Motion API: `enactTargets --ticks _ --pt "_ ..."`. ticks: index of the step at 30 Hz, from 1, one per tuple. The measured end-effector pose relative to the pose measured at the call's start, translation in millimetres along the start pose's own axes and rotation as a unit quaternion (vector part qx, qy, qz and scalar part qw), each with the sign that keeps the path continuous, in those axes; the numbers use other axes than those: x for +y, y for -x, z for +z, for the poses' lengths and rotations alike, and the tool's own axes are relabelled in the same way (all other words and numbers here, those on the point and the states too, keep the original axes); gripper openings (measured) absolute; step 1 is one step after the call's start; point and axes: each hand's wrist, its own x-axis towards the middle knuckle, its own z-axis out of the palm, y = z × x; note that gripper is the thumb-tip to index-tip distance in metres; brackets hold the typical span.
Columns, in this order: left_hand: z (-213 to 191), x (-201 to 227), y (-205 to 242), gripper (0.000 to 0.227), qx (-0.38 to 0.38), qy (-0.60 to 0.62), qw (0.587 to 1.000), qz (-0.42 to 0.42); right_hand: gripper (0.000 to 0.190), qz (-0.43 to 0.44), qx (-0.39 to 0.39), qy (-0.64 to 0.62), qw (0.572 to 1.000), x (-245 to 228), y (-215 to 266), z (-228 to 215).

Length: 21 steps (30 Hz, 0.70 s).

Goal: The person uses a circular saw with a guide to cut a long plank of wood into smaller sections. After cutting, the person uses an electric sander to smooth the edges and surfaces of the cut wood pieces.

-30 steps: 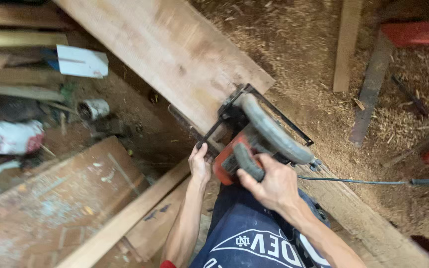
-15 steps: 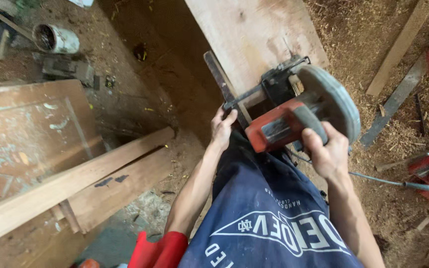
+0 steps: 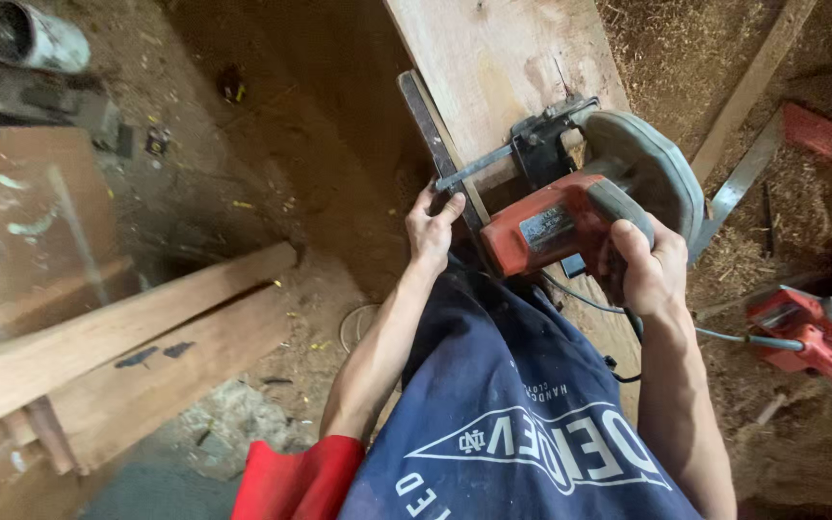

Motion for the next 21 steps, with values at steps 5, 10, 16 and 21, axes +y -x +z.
enactTargets --ticks 5,10,16,21 --pt "2 0 0 0.055 0.023 -0.014 0.999 -0.018 0.057 -0.003 -0.009 0.014 1.0 2 0 -1" --pt "6 -8 -4 0.059 0.028 0.014 0.999 0.004 0.065 -0.019 -0.017 -0.039 0.999 7 -1 -1" --pt "8 -5 -6 0.062 0.035 0.041 0.999 0.0 0.07 -0.03 -0.015 -0.053 0.998 11 -5 -1" --pt "8 7 -9 0.06 0.04 0.029 0.999 -0.018 0.069 -0.027 -0.003 -0.039 0.999 10 -10 0"
